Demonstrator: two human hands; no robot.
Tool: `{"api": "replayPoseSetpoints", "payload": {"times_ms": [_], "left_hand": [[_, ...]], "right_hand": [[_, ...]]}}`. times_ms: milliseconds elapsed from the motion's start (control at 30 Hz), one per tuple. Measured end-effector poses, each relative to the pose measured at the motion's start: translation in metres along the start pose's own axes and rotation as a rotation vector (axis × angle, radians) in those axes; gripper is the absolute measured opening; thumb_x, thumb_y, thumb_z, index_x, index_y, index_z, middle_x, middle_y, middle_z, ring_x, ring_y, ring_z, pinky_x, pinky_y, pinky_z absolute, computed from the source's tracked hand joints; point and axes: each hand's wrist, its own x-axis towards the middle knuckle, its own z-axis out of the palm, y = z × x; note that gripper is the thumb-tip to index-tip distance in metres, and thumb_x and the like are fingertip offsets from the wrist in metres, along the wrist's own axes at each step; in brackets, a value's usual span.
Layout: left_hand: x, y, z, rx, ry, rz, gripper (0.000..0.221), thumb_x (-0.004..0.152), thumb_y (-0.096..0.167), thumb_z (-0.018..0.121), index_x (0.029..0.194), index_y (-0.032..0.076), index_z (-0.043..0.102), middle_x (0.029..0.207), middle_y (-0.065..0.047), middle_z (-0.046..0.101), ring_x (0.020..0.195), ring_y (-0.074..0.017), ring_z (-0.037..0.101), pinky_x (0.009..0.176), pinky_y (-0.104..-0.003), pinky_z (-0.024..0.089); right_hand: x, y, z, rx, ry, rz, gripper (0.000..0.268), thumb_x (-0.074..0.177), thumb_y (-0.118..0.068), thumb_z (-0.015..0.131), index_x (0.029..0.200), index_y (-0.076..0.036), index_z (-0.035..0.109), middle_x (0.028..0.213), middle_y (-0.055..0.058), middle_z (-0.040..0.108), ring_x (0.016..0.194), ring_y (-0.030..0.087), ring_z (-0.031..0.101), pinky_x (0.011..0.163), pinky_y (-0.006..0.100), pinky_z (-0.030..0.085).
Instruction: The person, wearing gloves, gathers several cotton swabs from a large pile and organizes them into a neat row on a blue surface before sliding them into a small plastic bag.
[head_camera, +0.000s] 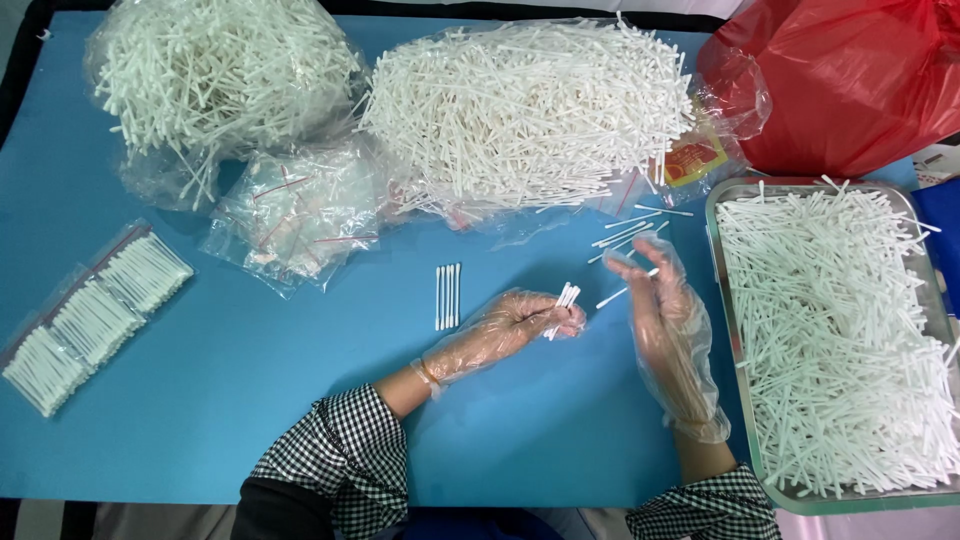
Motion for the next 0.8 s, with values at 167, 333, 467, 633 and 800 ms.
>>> {"api": "replayPoseSetpoints", "payload": {"times_ms": [167, 333, 467, 633, 800], "left_hand": [[-0.001, 0.016, 0.004, 0.149, -0.059, 0.011, 0.022, 0.104, 0.021, 0.062, 0.101, 0.004, 0.076, 0.093, -0.011, 0.076, 0.092, -0.0135, 0.064, 0.085, -0.036, 0.06], [-0.002, 0.015, 0.004, 0.153, -0.072, 0.003, 0.02, 0.104, 0.021, 0.064, 0.1, 0.006, 0.076, 0.091, -0.01, 0.076, 0.091, -0.0125, 0.066, 0.084, -0.034, 0.061], [-0.003, 0.021, 0.007, 0.146, -0.089, -0.036, 0.02, 0.105, 0.019, 0.062, 0.1, 0.005, 0.075, 0.091, -0.008, 0.075, 0.091, -0.0112, 0.064, 0.085, -0.032, 0.061], [-0.003, 0.014, 0.005, 0.192, -0.079, -0.03, 0.018, 0.104, 0.017, 0.063, 0.1, 0.004, 0.074, 0.09, -0.009, 0.074, 0.09, -0.0113, 0.064, 0.082, -0.032, 0.06], [-0.003, 0.019, 0.006, 0.315, -0.146, -0.008, 0.017, 0.106, 0.015, 0.059, 0.105, 0.004, 0.072, 0.097, -0.012, 0.074, 0.094, -0.0131, 0.065, 0.084, -0.034, 0.059]], "right_hand": [[0.0, 0.029, 0.008, -0.374, 0.137, -0.245, 0.043, 0.107, -0.02, 0.057, 0.148, -0.009, 0.054, 0.139, 0.018, 0.064, 0.129, 0.036, 0.06, 0.096, 0.048, 0.055], [0.002, 0.009, 0.001, -0.262, 0.009, -0.386, 0.031, 0.106, -0.022, 0.056, 0.133, -0.011, 0.067, 0.137, 0.015, 0.066, 0.132, 0.037, 0.059, 0.103, 0.051, 0.05], [0.003, 0.019, 0.009, -0.154, -0.123, -0.38, 0.026, 0.091, -0.023, 0.076, 0.115, -0.011, 0.075, 0.118, 0.011, 0.075, 0.117, 0.033, 0.069, 0.1, 0.047, 0.054], [-0.003, 0.033, 0.013, -0.109, -0.104, -0.269, 0.027, 0.091, -0.029, 0.078, 0.111, -0.012, 0.074, 0.11, 0.008, 0.076, 0.112, 0.031, 0.072, 0.096, 0.046, 0.056], [-0.002, 0.017, 0.014, -0.097, -0.094, -0.264, 0.01, 0.088, -0.019, 0.075, 0.098, -0.016, 0.074, 0.099, 0.006, 0.076, 0.103, 0.029, 0.074, 0.09, 0.044, 0.057]]}}
